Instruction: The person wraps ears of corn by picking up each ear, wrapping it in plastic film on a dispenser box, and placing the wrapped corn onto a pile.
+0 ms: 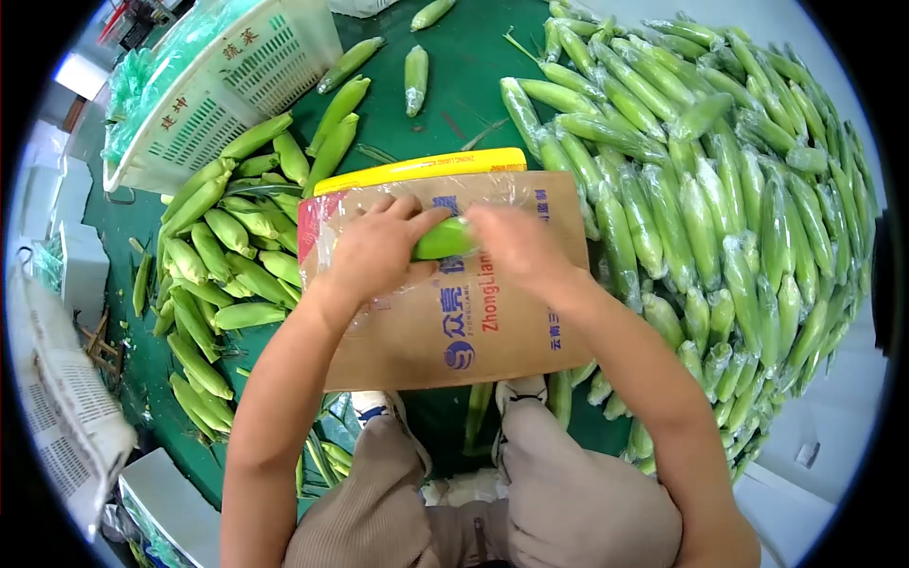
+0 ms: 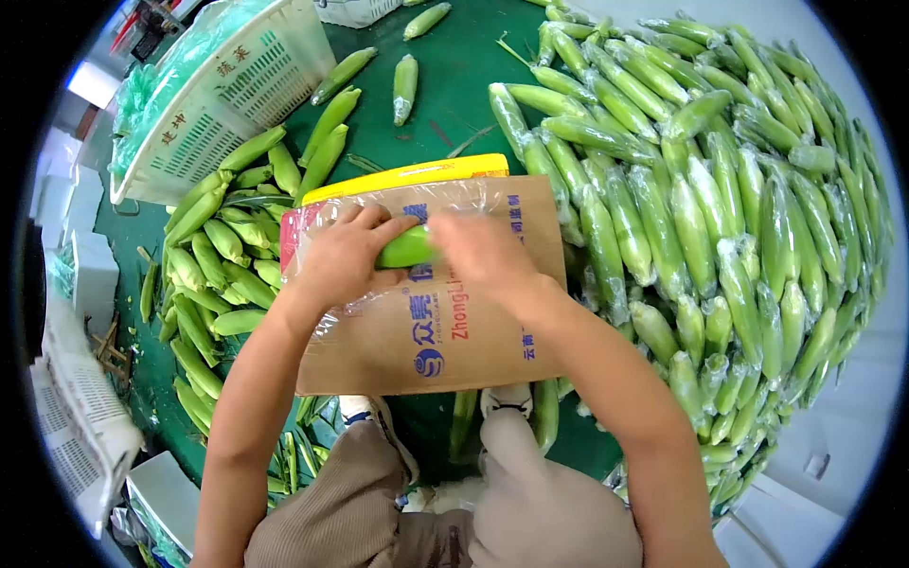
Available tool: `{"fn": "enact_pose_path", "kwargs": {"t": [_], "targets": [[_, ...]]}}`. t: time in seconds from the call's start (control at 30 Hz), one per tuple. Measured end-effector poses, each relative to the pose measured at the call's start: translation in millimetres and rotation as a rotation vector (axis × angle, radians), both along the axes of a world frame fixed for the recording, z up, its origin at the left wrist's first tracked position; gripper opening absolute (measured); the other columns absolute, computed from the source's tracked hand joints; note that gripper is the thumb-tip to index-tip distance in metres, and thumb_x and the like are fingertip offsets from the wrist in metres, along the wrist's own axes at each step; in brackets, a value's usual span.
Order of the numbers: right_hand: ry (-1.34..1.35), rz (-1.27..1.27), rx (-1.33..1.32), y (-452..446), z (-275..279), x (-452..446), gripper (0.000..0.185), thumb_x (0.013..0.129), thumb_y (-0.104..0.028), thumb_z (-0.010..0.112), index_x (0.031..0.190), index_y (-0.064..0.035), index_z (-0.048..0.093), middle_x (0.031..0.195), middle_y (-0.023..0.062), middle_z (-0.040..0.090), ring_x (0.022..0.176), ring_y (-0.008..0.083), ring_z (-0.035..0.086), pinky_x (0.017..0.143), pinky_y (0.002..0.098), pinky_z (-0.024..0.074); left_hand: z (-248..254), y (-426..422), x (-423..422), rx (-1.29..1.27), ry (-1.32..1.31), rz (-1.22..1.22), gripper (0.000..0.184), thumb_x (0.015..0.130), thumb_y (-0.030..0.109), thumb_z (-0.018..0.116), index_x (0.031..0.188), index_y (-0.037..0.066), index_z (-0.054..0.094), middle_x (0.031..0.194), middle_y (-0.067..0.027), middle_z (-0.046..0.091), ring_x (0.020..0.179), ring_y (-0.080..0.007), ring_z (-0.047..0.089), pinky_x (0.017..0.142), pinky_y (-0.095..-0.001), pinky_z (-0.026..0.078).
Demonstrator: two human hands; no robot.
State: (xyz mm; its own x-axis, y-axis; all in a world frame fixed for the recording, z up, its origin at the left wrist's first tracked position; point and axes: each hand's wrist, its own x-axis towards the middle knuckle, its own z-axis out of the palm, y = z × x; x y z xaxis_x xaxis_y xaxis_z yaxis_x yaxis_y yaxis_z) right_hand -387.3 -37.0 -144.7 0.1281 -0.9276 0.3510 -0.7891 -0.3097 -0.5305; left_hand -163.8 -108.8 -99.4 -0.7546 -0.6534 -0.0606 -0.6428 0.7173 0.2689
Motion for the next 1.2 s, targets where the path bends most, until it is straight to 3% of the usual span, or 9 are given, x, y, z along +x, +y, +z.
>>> {"fn": "enact_pose_path", "kwargs": {"t": [0.13,0.27,0.4,0.53,0.7,0.77,0.83,1.07,1.2], "targets": [[0.386,0.087,0.053,-14,-3,21,0.067,0.078,-0.050,0.081,0.125,-0.0094,0.059,0.116,0.0094,0.063,0.112,0.0308,0.059,0.093,0.0444,0.0484,-16,-12,29,0.041,0.470,-0.019,0.085,0.066,0.033,0.092,0.141,0.013,0.057,0.123,-0.0137,0.060,0.119,-0.0366,0.056,0.100,-0.0478,0.048],[0.325,0.074,0.013,-20,-15,18,0.066,0.076,-0.049,0.082,0.122,-0.0085,0.060,0.110,0.0069,0.062,0.106,0.0284,0.059,0.089,0.0429,0.0484,-21,41,111,-0.030,0.310,0.299,0.107,0.052,0.046,0.098,0.143,0.010,0.055,0.120,-0.0192,0.057,0.112,-0.0408,0.054,0.098,-0.0466,0.046],[0.254,0.054,-0.029,-14,-12,19,0.064,0.074,-0.049,0.083,0.118,-0.0073,0.063,0.103,0.0090,0.064,0.101,0.0303,0.061,0.087,0.0437,0.0482,-42,49,120,-0.154,0.210,0.526,0.025,0.086,0.023,0.079,0.110,0.018,0.079,0.082,-0.0083,0.069,0.078,-0.0293,0.066,0.071,-0.0383,0.055],[0.203,-0.015,0.105,2,13,10,0.063,0.075,-0.047,0.084,0.116,-0.0042,0.063,0.100,0.0125,0.064,0.100,0.0337,0.062,0.088,0.0455,0.0502,-50,53,117,-0.195,0.524,0.664,0.010,0.095,0.012,0.070,0.102,0.007,0.075,0.093,-0.0122,0.075,0.084,-0.0232,0.072,0.074,-0.0370,0.056],[0.296,0.479,0.241,32,23,2,0.056,0.078,-0.046,0.081,0.109,-0.0042,0.063,0.099,0.0125,0.063,0.097,0.0327,0.062,0.085,0.0418,0.0516,-31,105,92,0.157,1.191,0.682,0.010,0.103,0.006,0.059,0.108,-0.001,0.065,0.120,-0.0116,0.075,0.109,-0.0179,0.070,0.096,-0.0318,0.053],[0.256,0.555,0.236,41,16,16,0.056,0.078,-0.047,0.080,0.110,-0.0047,0.063,0.098,0.0120,0.063,0.096,0.0324,0.062,0.086,0.0414,0.0515,-51,125,74,0.253,0.865,0.474,0.021,0.104,0.010,0.059,0.123,0.001,0.061,0.129,-0.0172,0.069,0.123,-0.0309,0.065,0.107,-0.0434,0.049],[0.293,0.492,0.233,44,14,21,0.066,0.077,-0.049,0.081,0.124,-0.0071,0.062,0.107,0.0133,0.060,0.101,0.0353,0.060,0.092,0.0442,0.0497,-34,120,62,-0.087,0.458,0.068,0.037,0.104,0.027,0.059,0.133,0.004,0.058,0.141,-0.0177,0.062,0.134,-0.0355,0.057,0.114,-0.0493,0.042],[0.239,0.118,-0.030,5,23,32,0.072,0.079,-0.048,0.082,0.136,-0.0090,0.060,0.122,0.0128,0.059,0.117,0.0343,0.057,0.099,0.0471,0.0473,-17,-22,15,-0.439,0.203,0.377,0.056,0.099,0.049,0.062,0.140,0.012,0.060,0.145,-0.0167,0.059,0.131,-0.0379,0.057,0.112,-0.0525,0.041],[0.373,0.144,0.153,-35,19,33,0.066,0.078,-0.042,0.084,0.129,-0.0060,0.062,0.122,0.0134,0.060,0.119,0.0343,0.059,0.099,0.0476,0.0483,35,-37,24,0.212,1.188,0.544,0.028,0.098,0.013,0.063,0.124,0.003,0.067,0.120,-0.0146,0.072,0.113,-0.0242,0.067,0.101,-0.0342,0.048]]}}
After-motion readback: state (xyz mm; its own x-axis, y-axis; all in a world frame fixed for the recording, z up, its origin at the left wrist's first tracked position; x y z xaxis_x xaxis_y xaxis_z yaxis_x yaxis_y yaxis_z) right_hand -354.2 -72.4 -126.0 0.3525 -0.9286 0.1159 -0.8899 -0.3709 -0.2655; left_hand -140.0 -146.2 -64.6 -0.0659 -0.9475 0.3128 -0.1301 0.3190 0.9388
